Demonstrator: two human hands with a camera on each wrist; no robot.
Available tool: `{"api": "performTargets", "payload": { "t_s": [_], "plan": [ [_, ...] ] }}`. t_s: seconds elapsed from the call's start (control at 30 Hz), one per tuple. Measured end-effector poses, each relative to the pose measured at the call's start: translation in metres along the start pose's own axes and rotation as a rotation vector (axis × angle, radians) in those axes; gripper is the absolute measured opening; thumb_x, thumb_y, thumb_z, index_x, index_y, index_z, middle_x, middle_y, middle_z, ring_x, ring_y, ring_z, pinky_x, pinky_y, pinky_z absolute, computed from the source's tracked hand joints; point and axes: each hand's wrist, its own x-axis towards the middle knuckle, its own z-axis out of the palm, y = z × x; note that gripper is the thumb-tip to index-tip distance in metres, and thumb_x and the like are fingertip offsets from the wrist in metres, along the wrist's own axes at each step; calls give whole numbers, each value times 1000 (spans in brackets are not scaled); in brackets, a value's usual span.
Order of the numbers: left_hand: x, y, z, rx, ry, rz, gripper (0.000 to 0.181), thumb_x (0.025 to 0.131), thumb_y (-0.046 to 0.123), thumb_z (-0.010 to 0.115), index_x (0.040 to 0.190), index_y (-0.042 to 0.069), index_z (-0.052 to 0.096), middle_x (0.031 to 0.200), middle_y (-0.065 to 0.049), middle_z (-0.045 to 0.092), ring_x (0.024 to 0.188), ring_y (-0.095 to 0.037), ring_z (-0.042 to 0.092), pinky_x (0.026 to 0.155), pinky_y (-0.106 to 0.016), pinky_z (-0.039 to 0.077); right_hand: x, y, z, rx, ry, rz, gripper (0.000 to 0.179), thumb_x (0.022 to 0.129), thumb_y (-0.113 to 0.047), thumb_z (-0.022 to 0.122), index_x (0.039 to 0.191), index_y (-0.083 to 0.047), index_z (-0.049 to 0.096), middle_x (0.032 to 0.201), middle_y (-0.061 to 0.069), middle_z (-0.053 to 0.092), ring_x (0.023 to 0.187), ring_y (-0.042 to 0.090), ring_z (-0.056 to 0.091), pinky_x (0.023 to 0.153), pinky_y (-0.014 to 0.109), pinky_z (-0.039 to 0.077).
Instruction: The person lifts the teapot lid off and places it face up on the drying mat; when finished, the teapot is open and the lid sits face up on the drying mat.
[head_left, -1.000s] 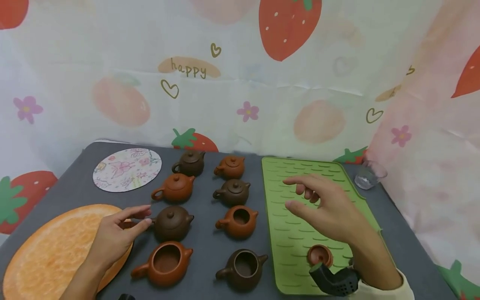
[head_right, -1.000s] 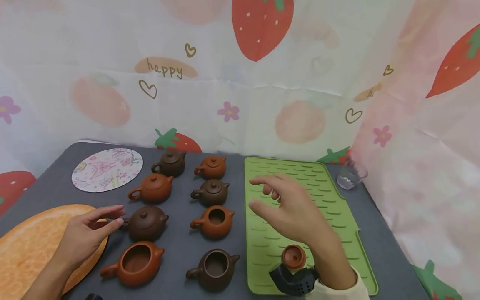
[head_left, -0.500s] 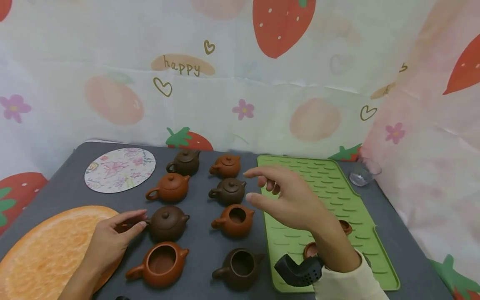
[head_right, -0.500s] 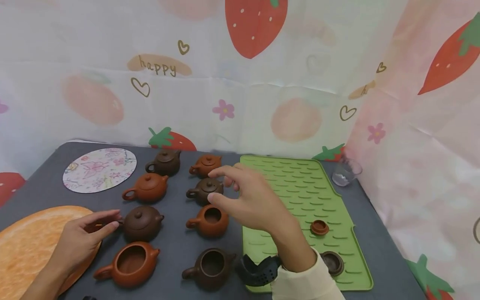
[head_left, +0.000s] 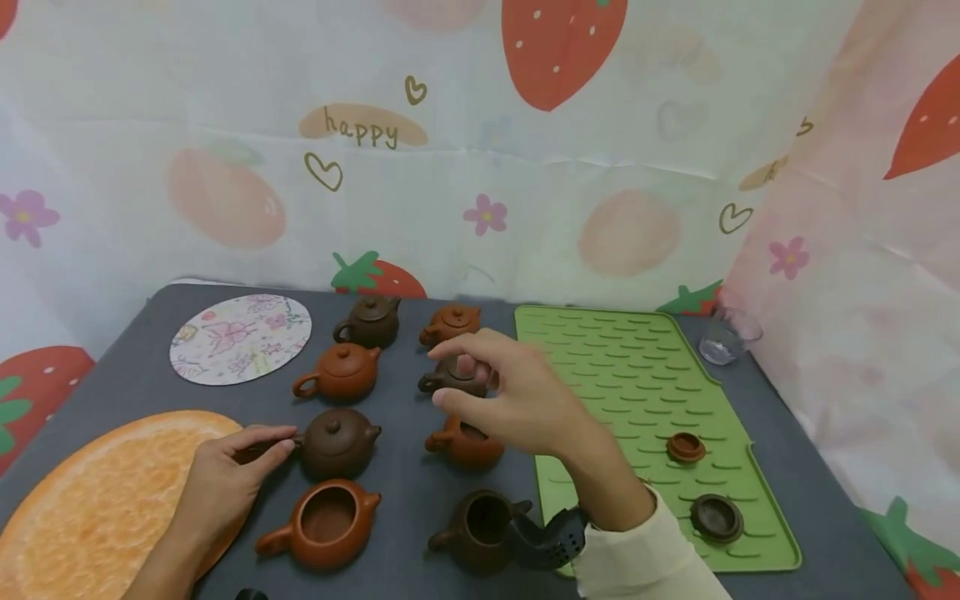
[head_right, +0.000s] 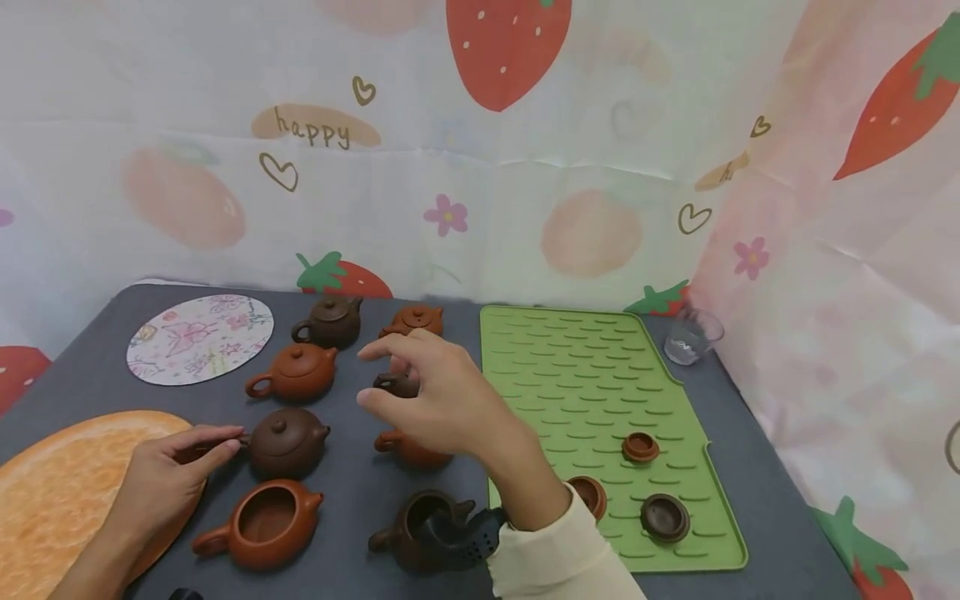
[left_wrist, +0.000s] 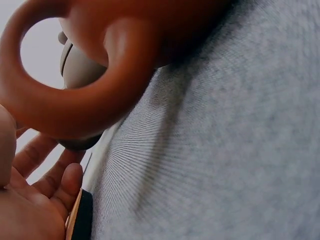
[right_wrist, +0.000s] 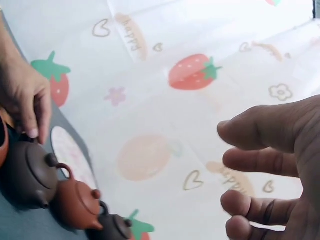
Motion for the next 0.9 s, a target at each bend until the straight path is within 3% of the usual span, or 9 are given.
{"api": "performTargets", "payload": {
  "t_s": [0.2,0.4,0.9],
  "plan": [
    [0,0,-1,-2,10,-9,17,89,3,69,105,-5,72,93,-9,71,86,-7,63,73,-16,48,12,8,19,69,-7,-15,27,90,-13,69,116,-12,66,90,-1,52,77,17,46,70,32,43],
    [1,-1,0,-4,14,-10,16,89,2,70,103,-5,73,92,-9,71,86,-6,63,72,-16,48,20,17,36,92,-30,29,25,90,-13,69,115,-12,66,91,3,55,75,15,47,68,29,43],
    [-1,0,0,29,9,-27,17,89,7,71,104,-2,74,93,-7,71,86,-5,62,72,-15,47,43,26,77,90,-126,124,24,90,-14,69,114,-15,66,85,-4,58,62,16,52,58,26,44]
  ]
}}
